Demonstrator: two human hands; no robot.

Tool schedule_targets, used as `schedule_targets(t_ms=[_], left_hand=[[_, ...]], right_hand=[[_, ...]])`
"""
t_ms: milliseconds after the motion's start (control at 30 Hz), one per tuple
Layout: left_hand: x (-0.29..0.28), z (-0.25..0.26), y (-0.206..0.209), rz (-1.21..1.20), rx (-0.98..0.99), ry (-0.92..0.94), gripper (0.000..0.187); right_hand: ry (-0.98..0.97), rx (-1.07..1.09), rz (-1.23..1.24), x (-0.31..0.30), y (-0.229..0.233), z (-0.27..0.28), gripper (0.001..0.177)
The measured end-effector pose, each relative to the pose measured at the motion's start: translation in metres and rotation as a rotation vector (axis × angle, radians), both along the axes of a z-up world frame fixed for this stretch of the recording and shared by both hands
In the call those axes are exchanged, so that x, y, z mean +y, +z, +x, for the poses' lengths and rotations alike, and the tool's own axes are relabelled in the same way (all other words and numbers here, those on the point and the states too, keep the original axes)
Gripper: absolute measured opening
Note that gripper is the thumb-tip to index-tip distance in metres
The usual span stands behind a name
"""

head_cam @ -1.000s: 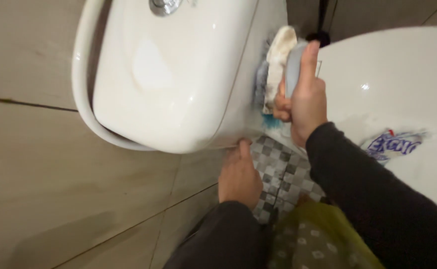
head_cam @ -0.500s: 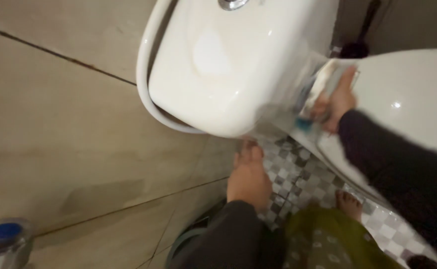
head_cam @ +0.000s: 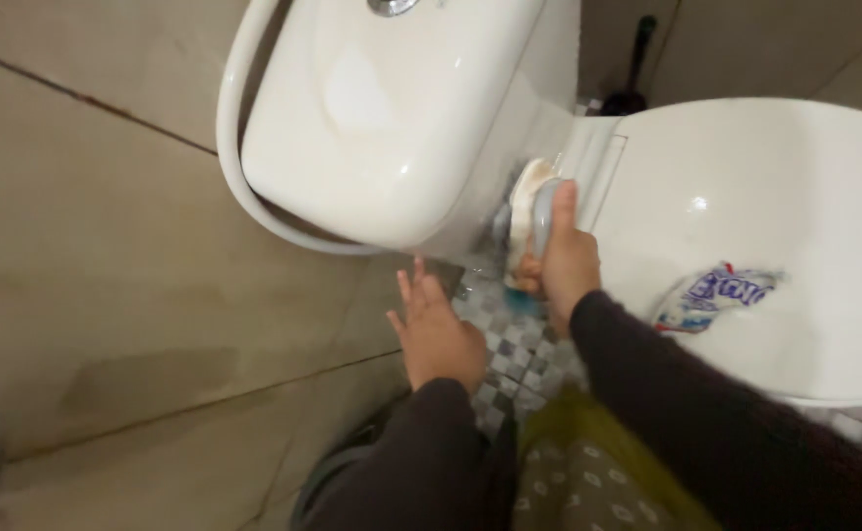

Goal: Cleaning the exterior and surrounding area of a toilet using a brush and water sprayer.

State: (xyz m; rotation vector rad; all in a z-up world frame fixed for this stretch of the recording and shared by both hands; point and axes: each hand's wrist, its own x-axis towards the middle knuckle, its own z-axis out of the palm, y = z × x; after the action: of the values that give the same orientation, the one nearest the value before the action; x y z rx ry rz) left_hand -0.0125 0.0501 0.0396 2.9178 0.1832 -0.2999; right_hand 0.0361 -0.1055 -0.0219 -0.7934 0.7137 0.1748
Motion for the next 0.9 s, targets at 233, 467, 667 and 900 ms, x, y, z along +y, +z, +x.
schedule_targets(t_ms=[233,467,667,900], left_hand=[[-0.045,-0.027,-0.035,-0.232,0.033,0.052,0.080],[-0.075,-0.027,-0.064,-0.251,0.081,0.015,0.081],[-0.082,-0.014,-0.057,-0.248,0.153,0.004,0.070],[-0.092,0.000,-0.082,-0.261,0.153,-0.033,0.078]], right_hand=[[1.083,-0.116,-1.540,-0.066,-0.057,-0.037,0.081],[1.527,-0.267,-1.822,-0.092,-0.047,-0.019,0.078],[1.467,-0.207,-1.771,-0.087,-0.065,-0.013,0.082],[1.481,-0.279,-1.775,-0.099,-0.052,-0.018,0.073]])
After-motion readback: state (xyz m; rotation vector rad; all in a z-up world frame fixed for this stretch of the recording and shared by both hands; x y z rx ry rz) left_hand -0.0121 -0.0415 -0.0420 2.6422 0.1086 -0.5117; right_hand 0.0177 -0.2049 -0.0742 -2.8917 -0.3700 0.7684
